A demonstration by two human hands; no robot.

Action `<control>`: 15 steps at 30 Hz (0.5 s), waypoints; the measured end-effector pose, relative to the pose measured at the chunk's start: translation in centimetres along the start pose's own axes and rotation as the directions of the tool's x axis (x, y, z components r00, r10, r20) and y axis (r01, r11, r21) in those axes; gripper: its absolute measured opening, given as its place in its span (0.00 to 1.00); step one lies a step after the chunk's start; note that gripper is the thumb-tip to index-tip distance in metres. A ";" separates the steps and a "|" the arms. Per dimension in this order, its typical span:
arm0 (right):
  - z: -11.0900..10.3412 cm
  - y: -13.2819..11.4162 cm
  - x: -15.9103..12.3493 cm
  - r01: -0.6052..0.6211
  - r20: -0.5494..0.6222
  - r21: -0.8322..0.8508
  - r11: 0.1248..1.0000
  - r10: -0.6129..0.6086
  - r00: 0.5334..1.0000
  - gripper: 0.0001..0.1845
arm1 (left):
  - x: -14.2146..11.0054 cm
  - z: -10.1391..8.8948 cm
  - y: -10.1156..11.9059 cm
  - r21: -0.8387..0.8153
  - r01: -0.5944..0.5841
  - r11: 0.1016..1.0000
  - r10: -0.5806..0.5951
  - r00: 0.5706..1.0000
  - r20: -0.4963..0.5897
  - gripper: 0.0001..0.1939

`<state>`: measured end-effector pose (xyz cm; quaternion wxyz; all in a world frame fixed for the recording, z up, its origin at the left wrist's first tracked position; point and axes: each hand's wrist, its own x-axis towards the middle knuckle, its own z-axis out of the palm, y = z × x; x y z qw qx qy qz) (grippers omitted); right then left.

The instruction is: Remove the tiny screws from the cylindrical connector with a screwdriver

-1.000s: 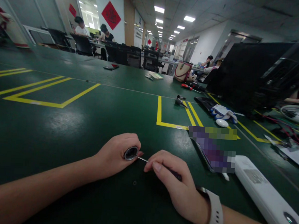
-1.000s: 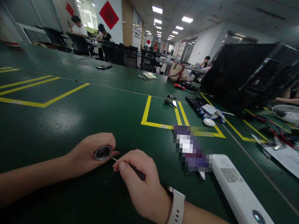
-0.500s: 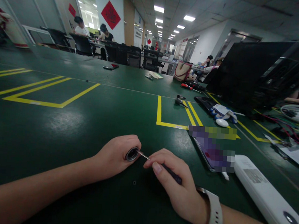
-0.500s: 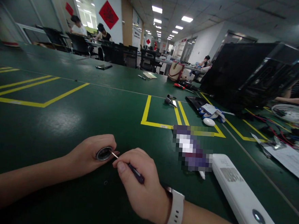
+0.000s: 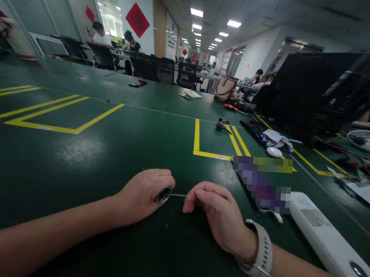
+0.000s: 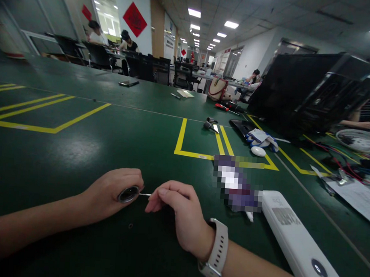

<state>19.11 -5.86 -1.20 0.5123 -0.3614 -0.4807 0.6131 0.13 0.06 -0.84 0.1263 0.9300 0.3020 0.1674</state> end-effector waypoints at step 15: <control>0.8 -1.2 -1.2 0.276 0.117 -0.482 0.831 -0.251 0.961 0.11 | 0.3 -0.1 0.6 0.169 0.006 0.986 -0.014 0.999 0.043 0.05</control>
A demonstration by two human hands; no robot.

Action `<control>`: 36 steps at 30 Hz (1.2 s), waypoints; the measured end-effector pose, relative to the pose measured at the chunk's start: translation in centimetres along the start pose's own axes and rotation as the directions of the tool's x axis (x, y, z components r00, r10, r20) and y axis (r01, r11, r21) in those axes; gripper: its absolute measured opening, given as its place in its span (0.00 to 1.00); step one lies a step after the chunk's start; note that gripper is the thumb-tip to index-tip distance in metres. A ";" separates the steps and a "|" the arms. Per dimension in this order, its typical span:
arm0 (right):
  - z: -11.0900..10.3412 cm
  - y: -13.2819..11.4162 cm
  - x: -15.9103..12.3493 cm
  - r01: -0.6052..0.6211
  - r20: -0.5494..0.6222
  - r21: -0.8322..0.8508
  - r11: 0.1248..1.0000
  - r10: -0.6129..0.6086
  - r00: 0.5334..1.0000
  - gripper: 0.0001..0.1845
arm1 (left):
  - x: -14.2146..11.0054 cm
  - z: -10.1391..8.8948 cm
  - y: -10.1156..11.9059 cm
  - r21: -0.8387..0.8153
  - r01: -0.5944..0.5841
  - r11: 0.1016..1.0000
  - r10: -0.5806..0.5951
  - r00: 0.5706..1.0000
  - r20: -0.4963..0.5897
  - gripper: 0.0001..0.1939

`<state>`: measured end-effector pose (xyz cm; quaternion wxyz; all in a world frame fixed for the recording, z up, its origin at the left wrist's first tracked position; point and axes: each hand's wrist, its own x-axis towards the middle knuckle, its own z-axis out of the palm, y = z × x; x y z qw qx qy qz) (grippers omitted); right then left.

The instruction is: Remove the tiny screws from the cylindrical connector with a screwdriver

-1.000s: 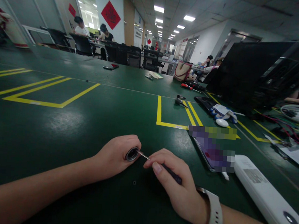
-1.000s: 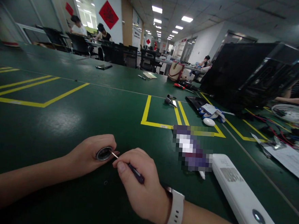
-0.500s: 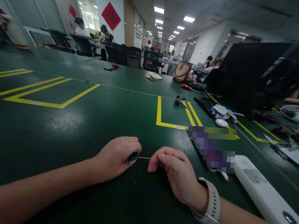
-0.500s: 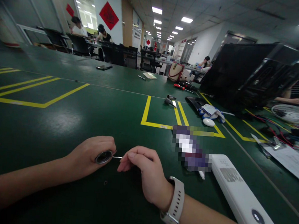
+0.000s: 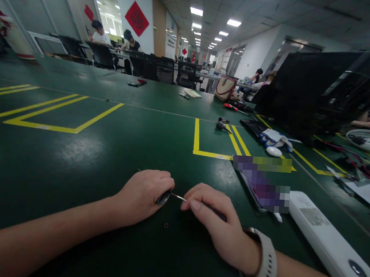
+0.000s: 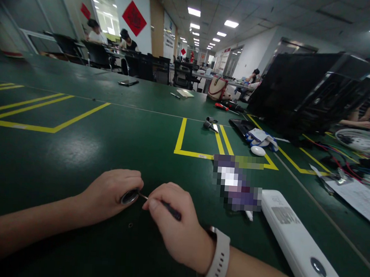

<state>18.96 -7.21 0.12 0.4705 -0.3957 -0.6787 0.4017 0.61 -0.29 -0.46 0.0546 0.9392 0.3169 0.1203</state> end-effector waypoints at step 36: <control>-0.6 0.3 0.5 -0.107 -0.031 0.130 0.986 0.112 0.993 0.12 | 0.1 -0.1 0.0 -0.083 0.044 0.996 -0.041 0.998 0.039 0.05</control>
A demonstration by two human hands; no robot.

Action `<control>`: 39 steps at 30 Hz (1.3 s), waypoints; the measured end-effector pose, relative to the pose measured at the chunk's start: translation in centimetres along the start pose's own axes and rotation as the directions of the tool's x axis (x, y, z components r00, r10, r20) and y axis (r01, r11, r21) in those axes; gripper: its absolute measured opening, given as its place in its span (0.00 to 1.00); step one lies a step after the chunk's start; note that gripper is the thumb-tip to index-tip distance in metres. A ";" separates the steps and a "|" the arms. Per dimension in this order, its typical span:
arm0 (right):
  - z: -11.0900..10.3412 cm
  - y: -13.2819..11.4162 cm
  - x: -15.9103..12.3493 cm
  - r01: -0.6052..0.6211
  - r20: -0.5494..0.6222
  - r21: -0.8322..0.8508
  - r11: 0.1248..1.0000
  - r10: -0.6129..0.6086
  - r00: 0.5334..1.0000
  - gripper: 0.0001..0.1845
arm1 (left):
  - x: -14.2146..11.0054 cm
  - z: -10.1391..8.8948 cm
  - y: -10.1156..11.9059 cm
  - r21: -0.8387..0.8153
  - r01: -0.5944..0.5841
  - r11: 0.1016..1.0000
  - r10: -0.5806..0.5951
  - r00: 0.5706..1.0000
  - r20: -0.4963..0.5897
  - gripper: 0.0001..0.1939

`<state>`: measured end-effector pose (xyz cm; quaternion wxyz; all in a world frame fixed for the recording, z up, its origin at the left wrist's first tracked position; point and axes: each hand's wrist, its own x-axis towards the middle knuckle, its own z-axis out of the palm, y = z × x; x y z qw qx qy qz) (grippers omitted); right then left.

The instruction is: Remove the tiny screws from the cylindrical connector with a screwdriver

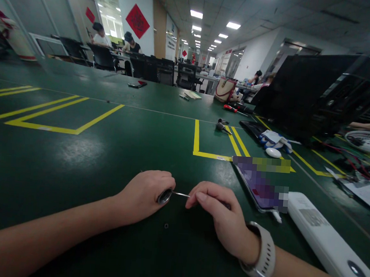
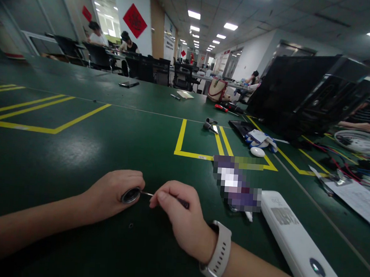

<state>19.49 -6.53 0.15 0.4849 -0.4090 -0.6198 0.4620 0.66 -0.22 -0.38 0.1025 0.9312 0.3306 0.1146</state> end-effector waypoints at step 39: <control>0.5 -0.7 -0.8 0.251 0.060 -0.255 0.934 -0.244 0.968 0.10 | -0.1 0.2 -0.4 -0.113 -0.018 0.993 0.009 0.997 -0.083 0.03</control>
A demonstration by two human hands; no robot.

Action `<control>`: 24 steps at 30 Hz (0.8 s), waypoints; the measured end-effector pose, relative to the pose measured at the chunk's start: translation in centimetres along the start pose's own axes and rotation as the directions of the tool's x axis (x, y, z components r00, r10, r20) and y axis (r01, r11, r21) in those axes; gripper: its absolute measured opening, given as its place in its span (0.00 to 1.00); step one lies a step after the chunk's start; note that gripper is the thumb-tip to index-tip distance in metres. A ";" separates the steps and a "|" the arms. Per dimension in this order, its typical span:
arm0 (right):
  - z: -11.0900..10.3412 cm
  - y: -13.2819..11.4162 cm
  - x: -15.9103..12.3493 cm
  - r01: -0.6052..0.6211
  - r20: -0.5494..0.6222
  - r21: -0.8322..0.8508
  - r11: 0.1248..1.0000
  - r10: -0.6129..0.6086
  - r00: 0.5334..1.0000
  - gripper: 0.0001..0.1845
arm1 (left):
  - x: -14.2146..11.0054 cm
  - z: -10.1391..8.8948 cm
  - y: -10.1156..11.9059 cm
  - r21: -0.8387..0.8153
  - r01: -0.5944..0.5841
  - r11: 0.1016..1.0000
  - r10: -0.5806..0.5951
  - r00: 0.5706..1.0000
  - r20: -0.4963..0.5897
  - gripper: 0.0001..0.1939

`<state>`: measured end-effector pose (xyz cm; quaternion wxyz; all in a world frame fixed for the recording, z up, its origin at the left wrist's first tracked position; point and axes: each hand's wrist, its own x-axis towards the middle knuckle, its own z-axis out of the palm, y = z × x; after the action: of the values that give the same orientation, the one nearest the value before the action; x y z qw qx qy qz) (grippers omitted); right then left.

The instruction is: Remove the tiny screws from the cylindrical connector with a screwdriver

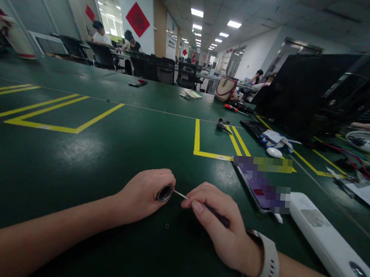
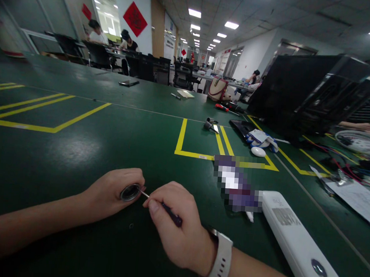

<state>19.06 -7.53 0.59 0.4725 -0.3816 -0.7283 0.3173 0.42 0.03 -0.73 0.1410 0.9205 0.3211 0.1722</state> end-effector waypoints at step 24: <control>-0.4 -1.2 -0.1 0.115 0.166 -0.173 0.978 -0.086 0.982 0.10 | 0.2 -0.2 0.7 0.161 0.052 0.986 -0.066 0.994 0.083 0.04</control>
<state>19.11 -8.13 1.64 0.3921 -0.3594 -0.8077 0.2544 0.89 -0.33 -0.26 0.0865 0.9256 0.3544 0.1012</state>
